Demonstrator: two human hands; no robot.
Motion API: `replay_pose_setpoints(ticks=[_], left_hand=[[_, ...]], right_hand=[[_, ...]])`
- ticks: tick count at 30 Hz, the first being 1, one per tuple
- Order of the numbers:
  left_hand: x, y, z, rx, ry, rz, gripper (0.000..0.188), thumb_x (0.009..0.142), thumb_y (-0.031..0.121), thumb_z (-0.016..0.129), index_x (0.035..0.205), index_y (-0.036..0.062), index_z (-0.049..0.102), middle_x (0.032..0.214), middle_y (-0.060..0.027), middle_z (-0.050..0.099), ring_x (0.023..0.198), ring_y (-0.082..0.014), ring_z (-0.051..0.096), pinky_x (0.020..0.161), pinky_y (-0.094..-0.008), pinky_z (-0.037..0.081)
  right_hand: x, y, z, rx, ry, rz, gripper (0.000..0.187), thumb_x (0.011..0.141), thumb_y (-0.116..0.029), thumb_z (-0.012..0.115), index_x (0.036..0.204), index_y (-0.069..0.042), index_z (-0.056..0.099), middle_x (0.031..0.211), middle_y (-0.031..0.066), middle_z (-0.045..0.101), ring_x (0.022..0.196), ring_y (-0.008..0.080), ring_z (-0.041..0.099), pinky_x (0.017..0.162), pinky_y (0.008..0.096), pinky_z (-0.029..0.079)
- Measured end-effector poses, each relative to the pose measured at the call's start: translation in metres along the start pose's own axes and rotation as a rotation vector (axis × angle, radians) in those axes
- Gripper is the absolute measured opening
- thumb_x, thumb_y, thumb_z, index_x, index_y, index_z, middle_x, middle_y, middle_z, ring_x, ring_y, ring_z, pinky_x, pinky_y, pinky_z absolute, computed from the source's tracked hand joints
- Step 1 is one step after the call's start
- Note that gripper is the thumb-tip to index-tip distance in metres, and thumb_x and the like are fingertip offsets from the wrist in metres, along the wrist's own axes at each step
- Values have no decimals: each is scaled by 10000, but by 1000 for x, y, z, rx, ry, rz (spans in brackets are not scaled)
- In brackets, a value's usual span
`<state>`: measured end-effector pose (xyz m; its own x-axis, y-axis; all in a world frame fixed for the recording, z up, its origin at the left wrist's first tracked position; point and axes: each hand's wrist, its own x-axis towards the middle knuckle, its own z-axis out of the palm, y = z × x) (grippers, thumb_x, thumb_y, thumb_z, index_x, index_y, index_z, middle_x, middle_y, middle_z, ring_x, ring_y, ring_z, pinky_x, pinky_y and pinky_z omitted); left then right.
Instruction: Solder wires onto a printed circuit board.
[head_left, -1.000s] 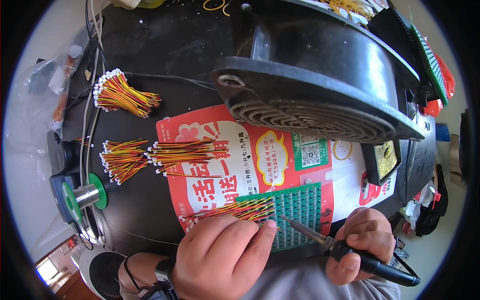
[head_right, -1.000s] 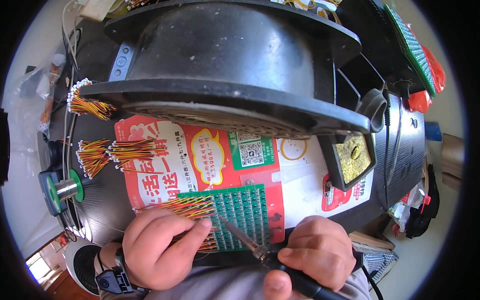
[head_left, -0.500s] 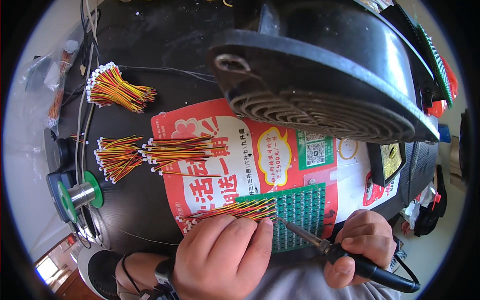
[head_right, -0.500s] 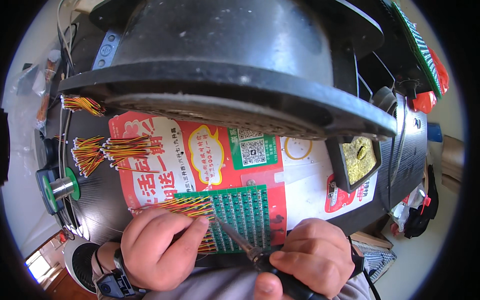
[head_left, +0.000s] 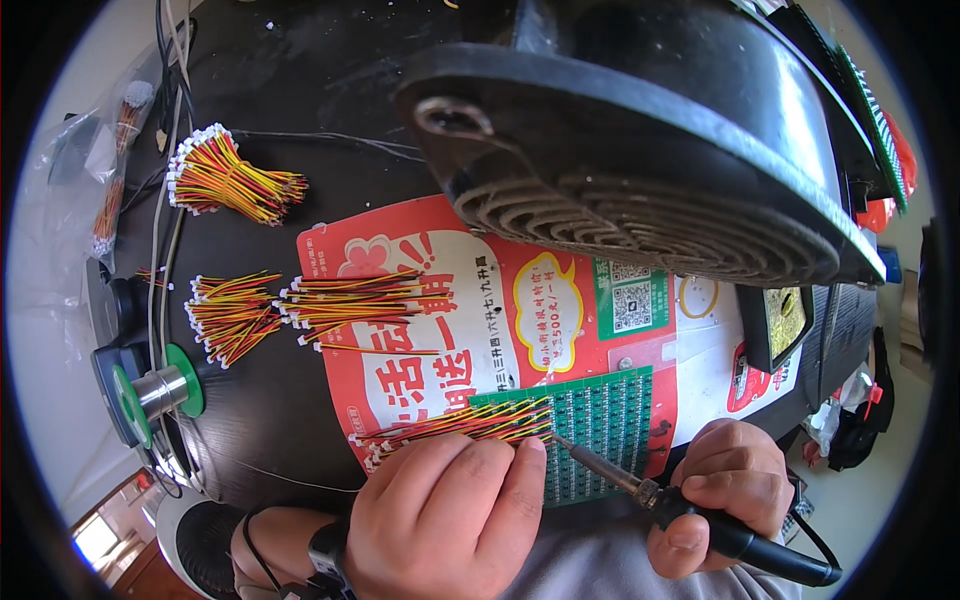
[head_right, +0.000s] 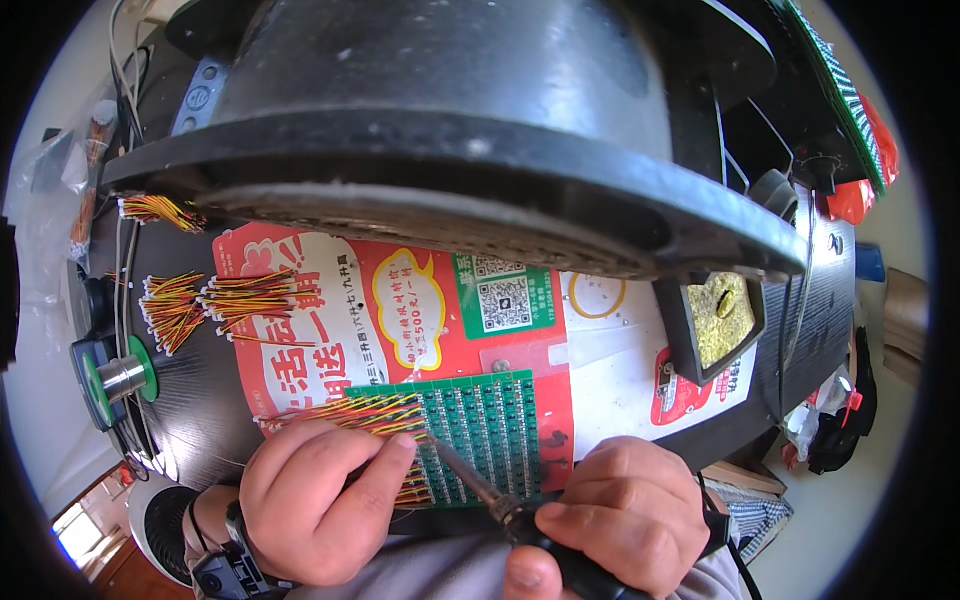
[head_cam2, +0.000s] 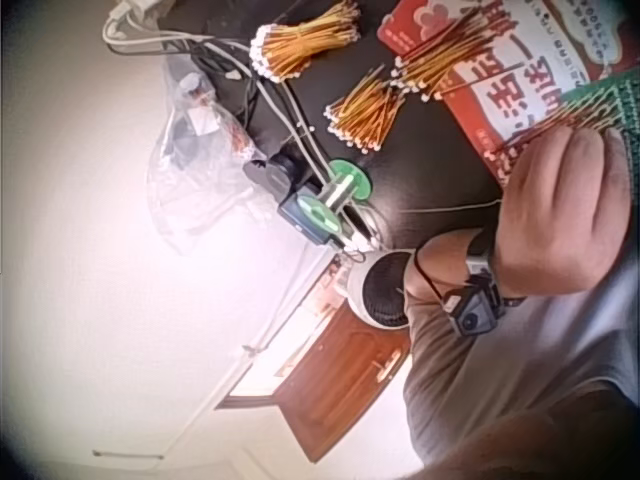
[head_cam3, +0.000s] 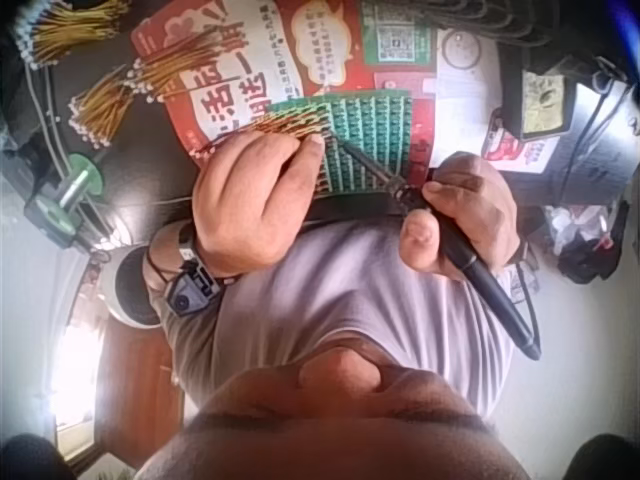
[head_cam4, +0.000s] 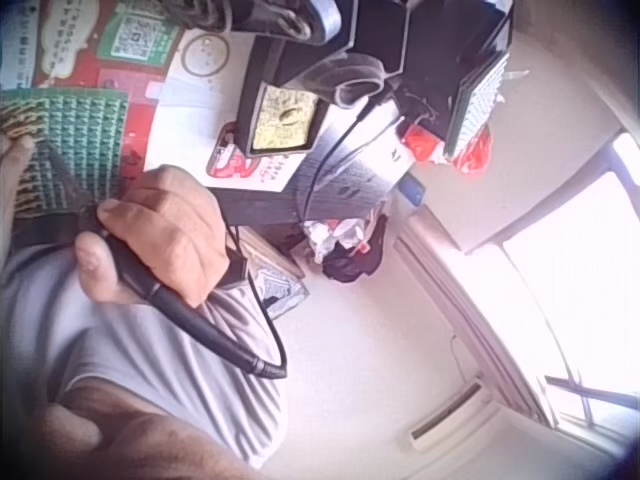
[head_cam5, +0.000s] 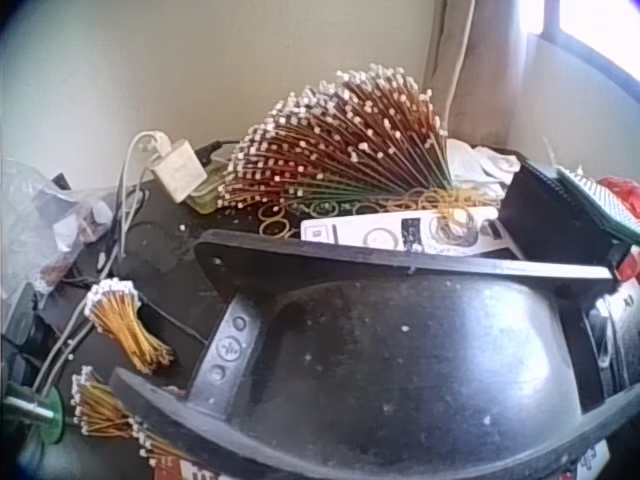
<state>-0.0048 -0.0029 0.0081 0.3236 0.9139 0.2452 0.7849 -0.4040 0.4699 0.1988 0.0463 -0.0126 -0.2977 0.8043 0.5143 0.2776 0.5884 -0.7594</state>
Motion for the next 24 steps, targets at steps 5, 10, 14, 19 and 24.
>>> replay_pose_setpoints(ticks=[5,10,14,19,24], left_hand=[[-2,6,6,18,41,-24,274,680,7,671,943,-69,691,791,-108,615,645,-221,612,556,-318,514],[4,5,1,5,-4,-9,262,675,-10,685,931,-64,692,791,-107,616,635,-223,609,561,-321,516],[-4,0,12,-3,180,20,187,712,-42,690,898,-57,692,795,-114,607,665,-253,607,599,-339,520],[0,2,12,20,249,93,113,766,-51,685,879,-62,687,804,-131,600,706,-284,617,636,-358,540],[8,11,6,-4,93,-43,221,654,-54,687,874,-46,696,746,-78,587,581,-218,575,532,-323,475]], right_hand=[[-2,-3,-3,-6,105,29,334,867,-350,665,813,-61,508,529,3,432,417,106,462,374,225,350],[-3,-2,-3,6,78,43,343,877,-366,658,820,-66,502,533,2,427,424,103,459,376,222,351],[-2,-2,-1,10,73,34,346,872,-364,661,813,-60,506,527,1,423,415,106,454,373,225,353],[0,-1,-6,-19,50,4,337,852,-344,665,804,-47,516,517,2,426,401,113,463,362,231,357],[4,-3,-10,-29,33,4,330,845,-334,663,801,-43,515,517,4,431,397,115,465,359,235,357]])
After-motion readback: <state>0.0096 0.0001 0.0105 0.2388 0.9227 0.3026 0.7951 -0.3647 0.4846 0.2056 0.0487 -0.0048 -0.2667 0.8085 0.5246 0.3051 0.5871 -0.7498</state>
